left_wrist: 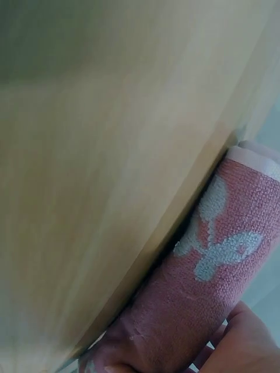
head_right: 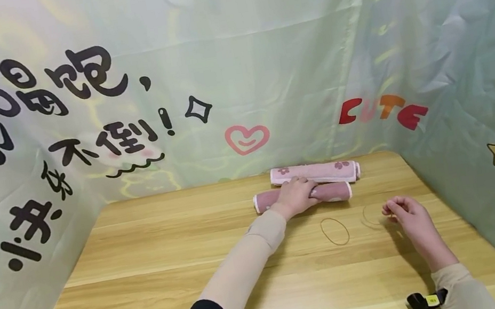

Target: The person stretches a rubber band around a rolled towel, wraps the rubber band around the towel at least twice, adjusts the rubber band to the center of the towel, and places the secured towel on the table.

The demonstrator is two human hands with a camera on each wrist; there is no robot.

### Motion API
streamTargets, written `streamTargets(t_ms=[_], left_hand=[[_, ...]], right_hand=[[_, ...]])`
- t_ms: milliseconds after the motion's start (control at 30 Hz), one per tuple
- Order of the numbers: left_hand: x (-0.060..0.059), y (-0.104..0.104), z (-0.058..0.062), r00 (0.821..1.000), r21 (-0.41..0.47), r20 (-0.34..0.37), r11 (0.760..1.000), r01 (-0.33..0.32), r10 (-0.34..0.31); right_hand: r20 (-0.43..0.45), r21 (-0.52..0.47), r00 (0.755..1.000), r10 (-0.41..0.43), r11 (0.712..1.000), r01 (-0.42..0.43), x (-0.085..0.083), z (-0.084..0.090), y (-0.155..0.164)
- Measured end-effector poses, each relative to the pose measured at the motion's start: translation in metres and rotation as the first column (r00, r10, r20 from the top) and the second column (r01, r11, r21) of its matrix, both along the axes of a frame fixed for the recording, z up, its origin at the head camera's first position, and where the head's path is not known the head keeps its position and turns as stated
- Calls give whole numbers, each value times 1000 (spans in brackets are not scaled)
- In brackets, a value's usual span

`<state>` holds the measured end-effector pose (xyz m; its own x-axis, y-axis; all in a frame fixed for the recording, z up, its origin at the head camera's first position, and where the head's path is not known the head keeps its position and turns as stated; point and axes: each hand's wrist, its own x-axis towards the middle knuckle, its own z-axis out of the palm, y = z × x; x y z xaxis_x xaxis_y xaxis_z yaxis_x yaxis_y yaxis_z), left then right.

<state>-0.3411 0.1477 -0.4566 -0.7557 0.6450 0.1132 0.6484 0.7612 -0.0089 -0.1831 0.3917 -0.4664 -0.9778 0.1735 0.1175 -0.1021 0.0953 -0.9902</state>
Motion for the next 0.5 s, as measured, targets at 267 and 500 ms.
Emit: streamTargets(t_ms=[267,500], left_hand=[[7,-15,3,999,52,-31,999,12,-11],[9,-28,5,999,58,-52,998,14,-11]], right_hand=[[-57,-180,990,130,974,-138,-6,3,-1],[-144,-411,942,305,847,-337,-14,8,-4]])
